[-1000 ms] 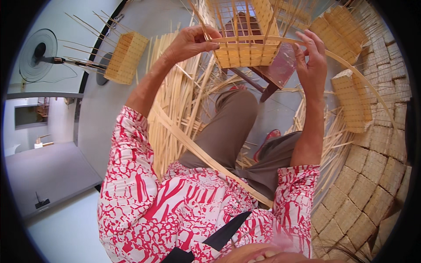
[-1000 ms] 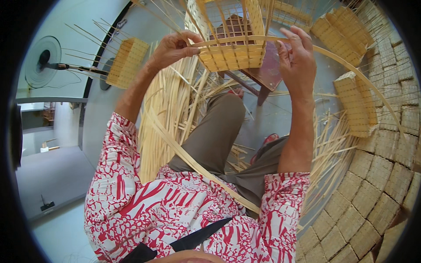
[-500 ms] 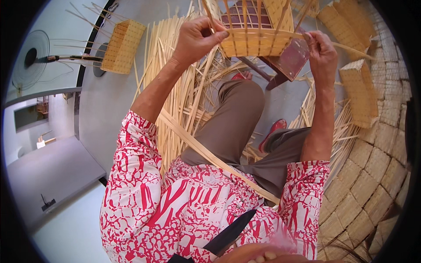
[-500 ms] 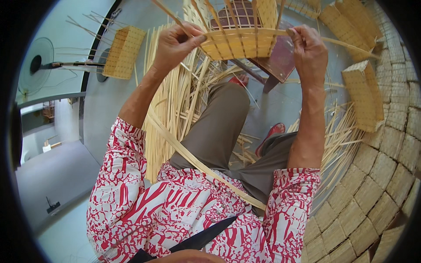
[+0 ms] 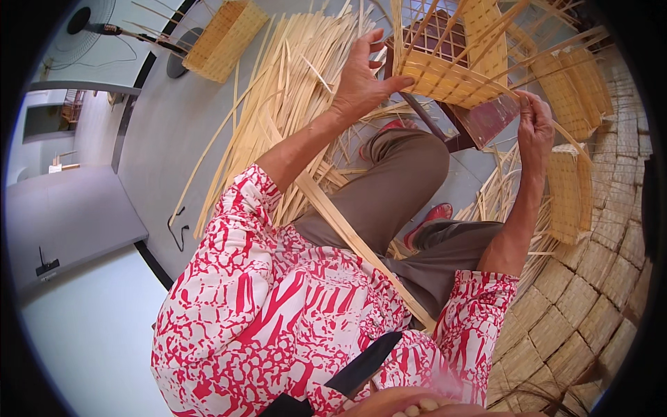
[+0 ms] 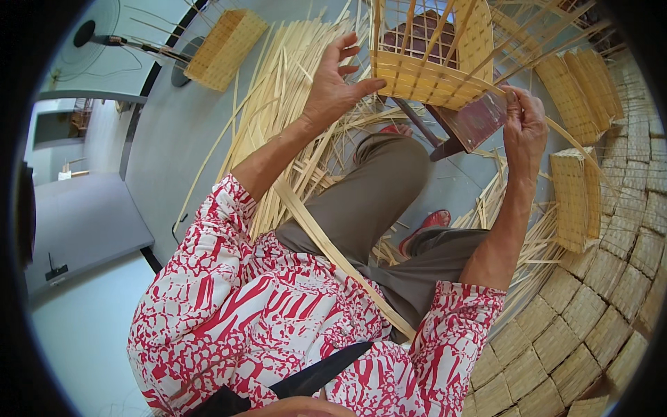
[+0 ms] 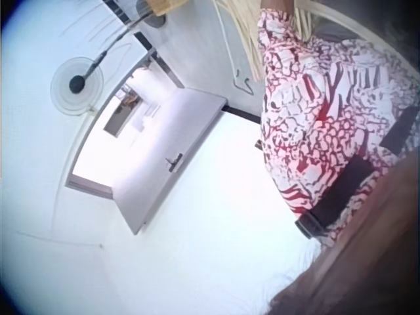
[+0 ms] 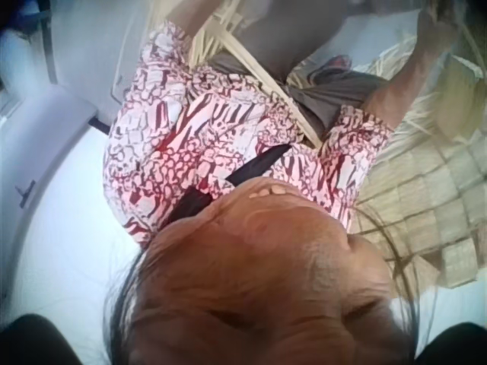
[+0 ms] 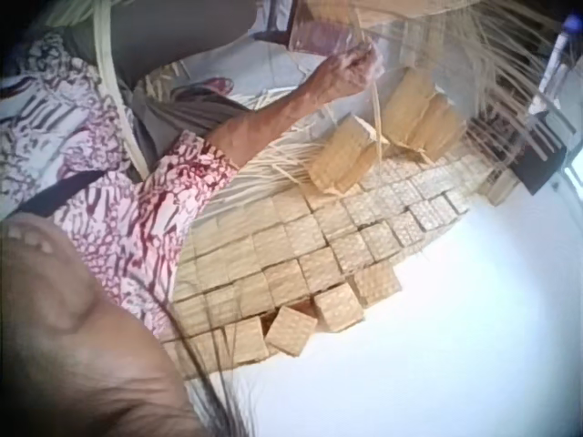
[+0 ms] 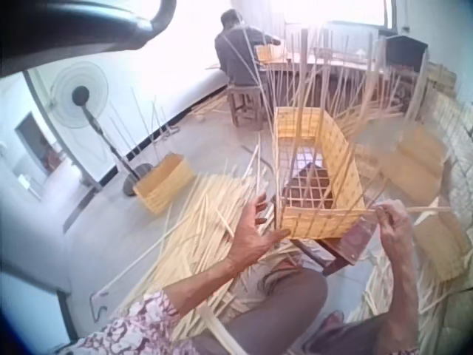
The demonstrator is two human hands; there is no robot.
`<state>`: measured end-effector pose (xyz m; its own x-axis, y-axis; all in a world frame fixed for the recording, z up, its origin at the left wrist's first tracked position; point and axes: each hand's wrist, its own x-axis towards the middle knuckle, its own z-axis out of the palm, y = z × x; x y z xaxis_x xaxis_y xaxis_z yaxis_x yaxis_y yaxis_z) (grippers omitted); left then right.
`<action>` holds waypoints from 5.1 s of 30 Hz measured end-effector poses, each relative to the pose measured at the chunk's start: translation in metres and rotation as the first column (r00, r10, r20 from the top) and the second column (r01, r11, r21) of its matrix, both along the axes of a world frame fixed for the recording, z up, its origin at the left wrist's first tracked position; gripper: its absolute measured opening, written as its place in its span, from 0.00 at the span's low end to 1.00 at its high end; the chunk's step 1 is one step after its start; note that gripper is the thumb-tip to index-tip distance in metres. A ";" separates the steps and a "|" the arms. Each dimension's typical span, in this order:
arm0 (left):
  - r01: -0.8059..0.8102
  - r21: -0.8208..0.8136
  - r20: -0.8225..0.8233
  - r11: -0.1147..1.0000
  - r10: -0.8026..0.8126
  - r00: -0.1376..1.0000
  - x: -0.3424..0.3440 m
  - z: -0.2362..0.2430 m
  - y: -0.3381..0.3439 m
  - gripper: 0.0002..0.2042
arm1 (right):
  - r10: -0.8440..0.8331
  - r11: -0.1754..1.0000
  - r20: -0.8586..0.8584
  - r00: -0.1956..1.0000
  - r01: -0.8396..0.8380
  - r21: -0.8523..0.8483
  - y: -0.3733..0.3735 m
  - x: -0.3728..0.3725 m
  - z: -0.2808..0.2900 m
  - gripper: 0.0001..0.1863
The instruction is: The person weaves thin bamboo strips into a rectangular basket frame, interlacing them by hand to form a tight grid pattern. The basket gradually takes shape as the person continues to add and secure the strips.
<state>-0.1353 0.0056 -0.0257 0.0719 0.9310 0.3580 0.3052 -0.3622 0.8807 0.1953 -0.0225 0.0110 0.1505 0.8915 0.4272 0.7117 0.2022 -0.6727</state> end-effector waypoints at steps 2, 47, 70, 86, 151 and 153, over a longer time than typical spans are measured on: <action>0.003 -0.018 0.087 1.000 -0.002 0.996 0.011 0.000 -0.001 0.47 | 0.053 0.999 -0.024 0.998 -0.053 -0.002 -0.001 -0.010 0.003 0.10; 0.773 -0.236 -0.493 0.589 -0.758 0.427 0.045 0.095 0.069 0.06 | 0.014 1.000 -1.000 -0.002 0.010 0.014 -0.059 0.029 -0.043 0.12; 0.669 -0.089 -0.546 0.738 -0.598 0.587 0.038 0.092 0.054 0.12 | 0.152 0.988 -0.985 0.081 0.023 0.154 -0.041 0.031 -0.062 0.10; 0.097 0.028 0.561 0.995 -0.096 0.822 0.080 0.009 0.063 0.27 | 0.219 0.965 -0.976 0.000 -0.147 0.216 -0.039 -0.050 -0.050 0.10; 0.455 0.222 -0.557 0.862 -0.271 0.785 0.067 0.065 0.006 0.03 | -0.124 0.945 0.388 0.913 -0.011 0.327 -0.029 -0.082 0.034 0.13; 0.456 0.183 -0.501 0.871 -0.316 0.806 0.065 0.063 0.004 0.03 | -0.015 0.996 0.371 0.929 0.045 -0.071 -0.040 -0.085 0.035 0.16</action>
